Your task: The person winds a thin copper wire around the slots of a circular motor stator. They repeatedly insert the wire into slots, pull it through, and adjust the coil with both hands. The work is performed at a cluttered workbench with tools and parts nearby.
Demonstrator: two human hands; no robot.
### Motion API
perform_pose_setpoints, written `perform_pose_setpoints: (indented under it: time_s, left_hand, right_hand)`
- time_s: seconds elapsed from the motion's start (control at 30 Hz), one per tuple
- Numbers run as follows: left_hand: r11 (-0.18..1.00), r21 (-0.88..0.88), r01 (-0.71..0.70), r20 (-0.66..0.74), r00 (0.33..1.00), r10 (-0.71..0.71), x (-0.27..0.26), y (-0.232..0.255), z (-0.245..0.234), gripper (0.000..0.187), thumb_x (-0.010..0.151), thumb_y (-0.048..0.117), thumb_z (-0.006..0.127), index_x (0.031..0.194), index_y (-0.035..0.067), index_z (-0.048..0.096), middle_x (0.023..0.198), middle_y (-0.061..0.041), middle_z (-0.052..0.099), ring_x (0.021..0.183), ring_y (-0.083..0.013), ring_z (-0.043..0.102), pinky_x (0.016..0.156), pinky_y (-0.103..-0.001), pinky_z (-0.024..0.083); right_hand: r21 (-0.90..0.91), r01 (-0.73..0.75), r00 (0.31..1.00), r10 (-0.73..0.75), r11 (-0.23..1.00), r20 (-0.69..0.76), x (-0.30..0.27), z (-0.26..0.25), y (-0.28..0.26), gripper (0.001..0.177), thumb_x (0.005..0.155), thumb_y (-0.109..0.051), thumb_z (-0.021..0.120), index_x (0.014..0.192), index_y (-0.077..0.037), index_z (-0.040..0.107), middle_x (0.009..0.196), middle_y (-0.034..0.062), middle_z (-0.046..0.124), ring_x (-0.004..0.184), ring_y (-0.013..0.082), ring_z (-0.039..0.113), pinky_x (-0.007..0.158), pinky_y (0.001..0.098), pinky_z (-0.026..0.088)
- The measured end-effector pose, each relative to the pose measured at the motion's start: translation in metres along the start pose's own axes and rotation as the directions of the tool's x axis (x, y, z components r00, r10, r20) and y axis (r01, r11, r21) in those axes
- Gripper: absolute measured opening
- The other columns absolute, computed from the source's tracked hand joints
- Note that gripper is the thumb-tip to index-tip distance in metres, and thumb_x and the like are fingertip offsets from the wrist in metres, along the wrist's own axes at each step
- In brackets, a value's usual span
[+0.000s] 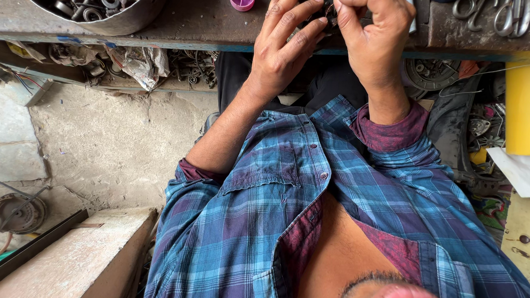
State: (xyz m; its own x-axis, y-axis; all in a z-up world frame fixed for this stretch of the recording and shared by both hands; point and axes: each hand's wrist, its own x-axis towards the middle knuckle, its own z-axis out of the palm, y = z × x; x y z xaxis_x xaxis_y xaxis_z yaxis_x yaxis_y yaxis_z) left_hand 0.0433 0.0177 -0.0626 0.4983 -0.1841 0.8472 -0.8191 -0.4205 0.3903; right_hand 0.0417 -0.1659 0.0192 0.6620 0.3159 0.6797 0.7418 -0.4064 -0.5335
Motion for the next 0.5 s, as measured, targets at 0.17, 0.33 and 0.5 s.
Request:
perform_pose_setpoints:
  time_s: [0.17,0.33,0.5]
  left_hand:
    - [1.0,0.008,-0.003,0.007,1.0,0.003,-0.001,-0.001,0.0,0.035,0.095,0.009,0.088,0.124,0.008,0.069,0.137,-0.011,0.062,0.14,-0.0341,0.051,0.123,-0.058,0.041]
    - [1.0,0.02,-0.013,0.006,1.0,0.013,-0.002,-0.002,0.001,0.036,0.096,0.01,0.088,0.126,0.009,0.068,0.139,-0.01,0.061,0.141,-0.0335,0.051,0.123,-0.058,0.04]
    - [1.0,0.01,-0.012,0.007,1.0,0.012,-0.001,-0.002,0.0,0.034,0.098,0.009,0.087,0.126,0.009,0.068,0.139,-0.01,0.061,0.141,-0.0338,0.05,0.124,-0.058,0.04]
  right_hand:
    - [0.021,0.007,1.0,-0.008,1.0,0.012,-0.002,-0.002,0.004,0.016,0.103,0.018,0.069,0.111,0.004,0.066,0.109,0.0138,0.072,0.102,0.0229,0.072,0.089,0.0322,0.06]
    - [0.072,-0.066,0.997,0.064,0.995,0.031,-0.001,-0.005,0.01,0.013,0.111,0.014,0.076,0.112,0.003,0.069,0.11,0.0129,0.074,0.095,0.0198,0.072,0.081,0.0282,0.058]
    - [0.024,0.018,0.999,-0.019,1.0,0.048,0.001,-0.008,0.006,0.017,0.104,0.019,0.069,0.11,0.003,0.065,0.109,0.0129,0.072,0.101,0.023,0.072,0.09,0.0324,0.059]
